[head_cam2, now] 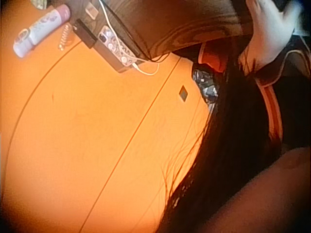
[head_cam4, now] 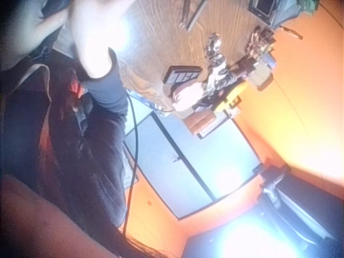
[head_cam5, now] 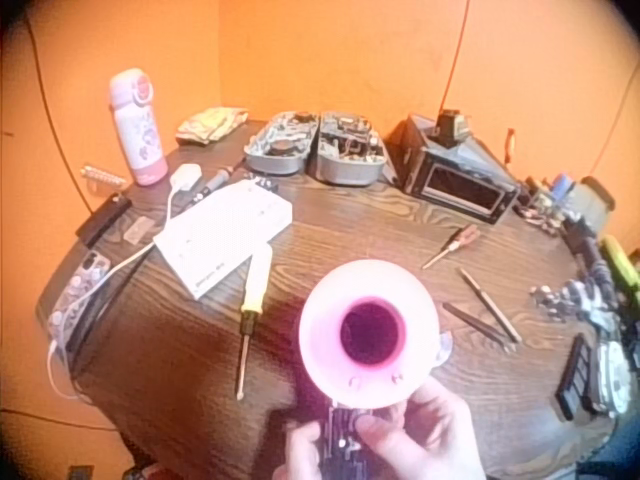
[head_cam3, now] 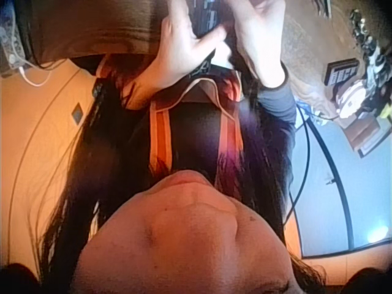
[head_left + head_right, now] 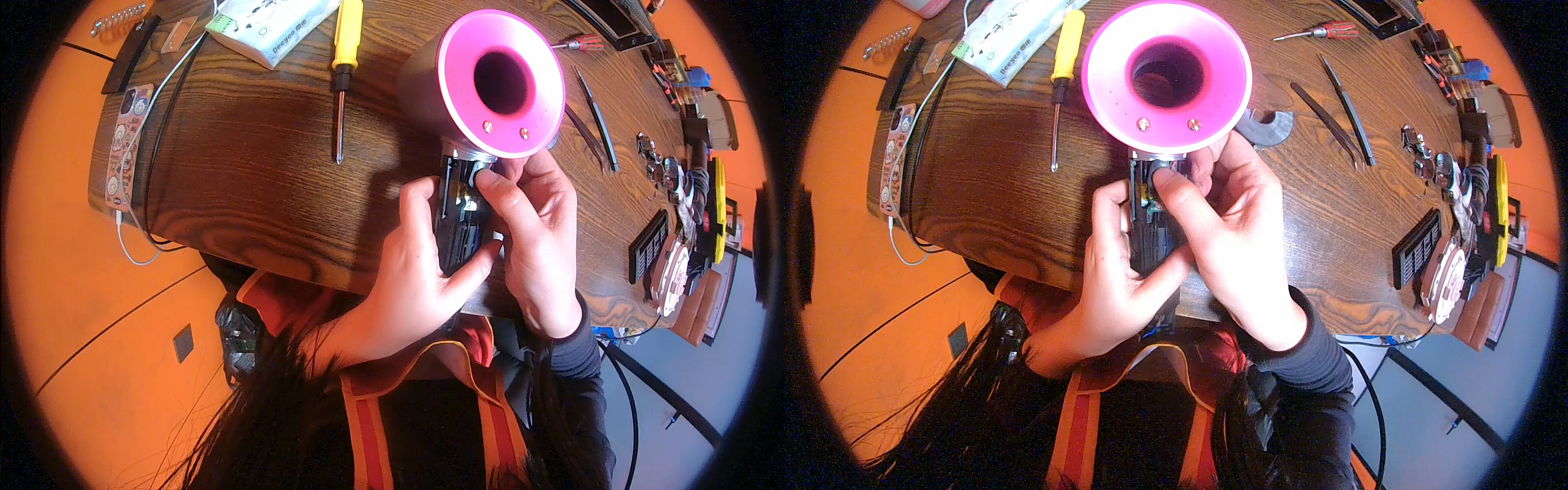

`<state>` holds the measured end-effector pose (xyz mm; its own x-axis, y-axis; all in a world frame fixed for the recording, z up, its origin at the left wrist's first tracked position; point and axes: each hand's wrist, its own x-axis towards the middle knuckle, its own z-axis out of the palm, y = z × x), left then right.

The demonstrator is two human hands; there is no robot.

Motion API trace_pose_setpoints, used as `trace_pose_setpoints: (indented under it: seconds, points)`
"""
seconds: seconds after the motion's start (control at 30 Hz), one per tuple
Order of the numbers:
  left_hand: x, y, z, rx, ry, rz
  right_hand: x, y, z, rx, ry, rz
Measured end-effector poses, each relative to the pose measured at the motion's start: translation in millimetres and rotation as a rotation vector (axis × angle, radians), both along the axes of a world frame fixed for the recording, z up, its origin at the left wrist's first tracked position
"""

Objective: The person disassembles a pink and black hair dryer by removing screws and detaching the handle. They then reassemble the device by reconnecting the handle, inserting a battery, and securing the casing.

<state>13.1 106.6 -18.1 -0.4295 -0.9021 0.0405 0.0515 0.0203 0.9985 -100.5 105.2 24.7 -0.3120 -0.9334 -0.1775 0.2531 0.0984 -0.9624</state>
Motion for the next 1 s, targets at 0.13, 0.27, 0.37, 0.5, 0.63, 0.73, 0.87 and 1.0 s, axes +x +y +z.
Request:
trace_pose_setpoints:
  seconds: [0.13,0.27,0.37,0.5,0.63,0.73,0.87,1.0]
  points:
    - [2,1,2,0.062,-0.001,-0.022,-5,2,3,-0.007,0.024,0.032]
    - [0,0,1,0.087,0.033,-0.020,-10,-1,6,-0.015,0.191,0.104]
    - [1,-1,1,0.081,0.032,-0.016,-12,-3,8,0.026,0.134,0.136]
    - [1,1,1,0.066,0.008,-0.003,-9,-1,7,0.070,-0.006,0.094]
    - [-1,1,-4,-0.076,-0.035,0.053,-1,0,-4,0.009,-0.038,0.005]
    - [-3,0,-8,-0.118,-0.036,0.070,2,3,-9,-0.049,0.058,-0.049]
    - [-4,-1,-11,-0.224,-0.016,0.097,12,7,-13,-0.183,0.399,-0.150]
    - [-6,4,-9,-0.100,0.085,0.170,10,8,-15,-0.254,0.736,-0.130]
